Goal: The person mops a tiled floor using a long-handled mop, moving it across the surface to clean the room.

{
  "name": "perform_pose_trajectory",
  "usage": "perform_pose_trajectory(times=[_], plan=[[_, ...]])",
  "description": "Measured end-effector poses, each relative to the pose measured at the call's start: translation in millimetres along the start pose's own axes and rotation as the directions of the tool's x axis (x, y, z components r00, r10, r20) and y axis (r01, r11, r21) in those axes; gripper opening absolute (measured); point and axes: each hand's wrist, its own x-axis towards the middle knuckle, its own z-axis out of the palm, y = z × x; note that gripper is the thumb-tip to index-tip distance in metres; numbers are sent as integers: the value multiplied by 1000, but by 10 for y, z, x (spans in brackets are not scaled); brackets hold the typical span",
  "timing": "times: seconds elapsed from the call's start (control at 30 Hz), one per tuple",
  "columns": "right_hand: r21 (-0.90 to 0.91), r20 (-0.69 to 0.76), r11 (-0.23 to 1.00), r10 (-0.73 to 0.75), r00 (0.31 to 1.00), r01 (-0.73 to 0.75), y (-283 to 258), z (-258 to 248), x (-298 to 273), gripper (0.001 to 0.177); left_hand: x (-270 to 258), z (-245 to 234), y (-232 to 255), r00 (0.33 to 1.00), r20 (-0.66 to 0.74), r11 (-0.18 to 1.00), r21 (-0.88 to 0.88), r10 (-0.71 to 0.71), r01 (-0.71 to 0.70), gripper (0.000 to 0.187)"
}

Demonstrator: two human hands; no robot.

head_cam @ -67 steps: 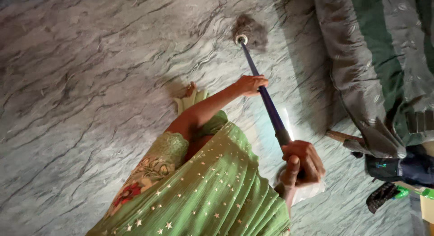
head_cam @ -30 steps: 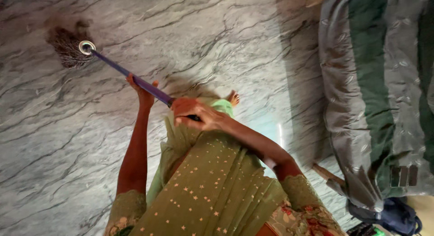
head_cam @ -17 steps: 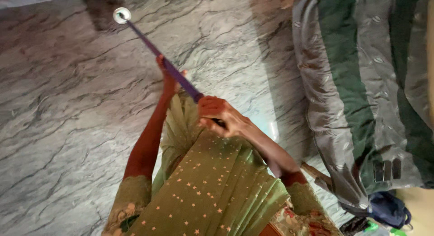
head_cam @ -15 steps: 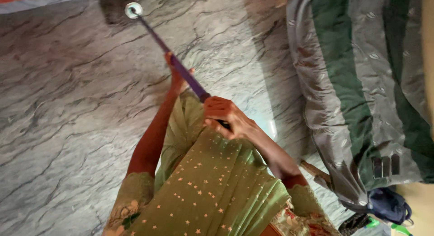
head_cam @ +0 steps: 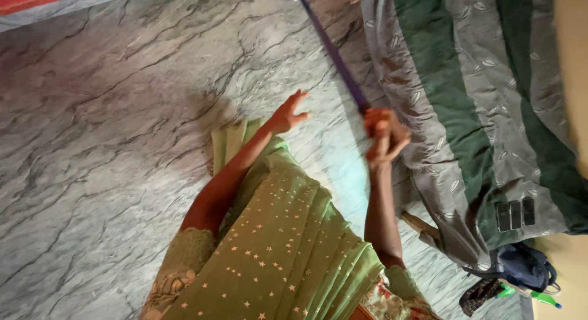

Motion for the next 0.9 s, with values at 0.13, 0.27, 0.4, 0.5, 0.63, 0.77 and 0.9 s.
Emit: perform_pose_trajectory(times=[0.13, 0.27, 0.4, 0.5, 0.63, 0.77, 0.9], plan=[[-123, -60, 988, -101, 993, 93, -61, -173, 54, 41, -321, 114, 10, 994, 24, 994, -6, -106, 106, 72], [-97, -89, 994, -63, 994, 54, -239, -17, -192, 40, -497, 139, 144, 996, 9, 996, 10, -85, 85, 70], [-69, -164, 997, -29, 986, 17, -588, 71, -639, 37, -647, 145, 668, 995, -43, 996, 13, 91, -91, 75], [-99, -230, 995, -5, 973, -19, -1004, 88, -945, 30, -904, 183, 1152, 991, -41, 992, 18, 124, -123, 88], [-242, -219, 968, 16, 976, -70, -1764, 185, -1392, 35, -1356, 297, 1792, 961, -49, 961, -47, 272, -274, 106], [-245, -119, 966, 56, 991, -84, -2477, 297, -1847, 40, -1892, 446, 2209, 979, 198, 996, -90, 38, -21, 90], [-257, -115, 966, -36, 993, 5, -2866, 341, -2302, 41, -2252, 633, 2243, 969, 116, 975, 18, 220, -223, 71]])
